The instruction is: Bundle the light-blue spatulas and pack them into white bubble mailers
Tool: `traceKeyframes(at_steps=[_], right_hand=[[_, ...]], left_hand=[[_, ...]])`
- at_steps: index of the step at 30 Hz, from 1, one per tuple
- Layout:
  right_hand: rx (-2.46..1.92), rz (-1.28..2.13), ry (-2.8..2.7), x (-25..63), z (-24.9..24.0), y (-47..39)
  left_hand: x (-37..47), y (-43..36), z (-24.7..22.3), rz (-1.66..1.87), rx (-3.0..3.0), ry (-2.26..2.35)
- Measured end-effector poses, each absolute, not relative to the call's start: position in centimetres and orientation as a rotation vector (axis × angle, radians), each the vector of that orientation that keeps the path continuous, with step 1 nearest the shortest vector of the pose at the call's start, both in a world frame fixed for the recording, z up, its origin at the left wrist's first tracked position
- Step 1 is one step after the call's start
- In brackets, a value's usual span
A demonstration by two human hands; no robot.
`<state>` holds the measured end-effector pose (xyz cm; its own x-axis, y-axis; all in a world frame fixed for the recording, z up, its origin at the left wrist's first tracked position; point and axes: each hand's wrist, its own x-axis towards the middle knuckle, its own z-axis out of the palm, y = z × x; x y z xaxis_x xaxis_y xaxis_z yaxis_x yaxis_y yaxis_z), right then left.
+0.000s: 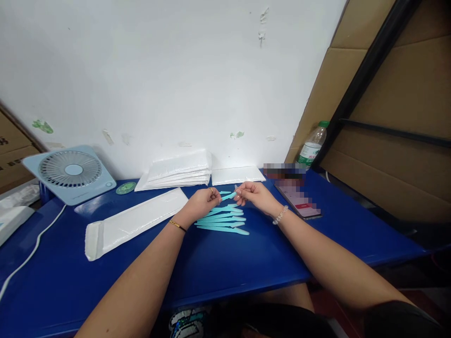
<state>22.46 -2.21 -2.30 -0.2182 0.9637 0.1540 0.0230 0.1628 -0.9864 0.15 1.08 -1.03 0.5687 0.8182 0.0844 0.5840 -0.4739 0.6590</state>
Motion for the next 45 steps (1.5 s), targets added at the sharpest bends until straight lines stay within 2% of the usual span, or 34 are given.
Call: traceKeyframes(at_steps=[6,8,11,14,26,43,45], right_hand=[[-1.128,1.349,-1.812,24.6,-1.3,-2.6],[-1.321,1.071,-1.889,25.6,-1.4,-2.1],[-1.554,0.445,-1.867,26.5,-2.2,-0.9],[-1.588,0.237,-1.973,26.5,-3.1,0.1],[-1.499,0.545,-2.025,25.1,-3.2,-0.4],[-1.299,0.573,-2.13,22.8,-3.1,-1.0],[-1.316,0.479,-2.097,23.1,-3.2,-0.8]], left_hand=[[0.0,0.7,-0.4,0.366,2.268,1.015],[-0.1,0.9,-0.5,0.398,2.333,1.081],[-0.3,1.5,-1.2,0.513,2.468,1.264],[-0.4,2.1,-1.9,0.51,2.541,1.354],[-0.2,2.3,-2.0,0.426,2.657,1.335],[0.4,1.4,-1.7,0.371,2.54,1.238],[0.5,1.5,-1.6,0.414,2.524,1.277]])
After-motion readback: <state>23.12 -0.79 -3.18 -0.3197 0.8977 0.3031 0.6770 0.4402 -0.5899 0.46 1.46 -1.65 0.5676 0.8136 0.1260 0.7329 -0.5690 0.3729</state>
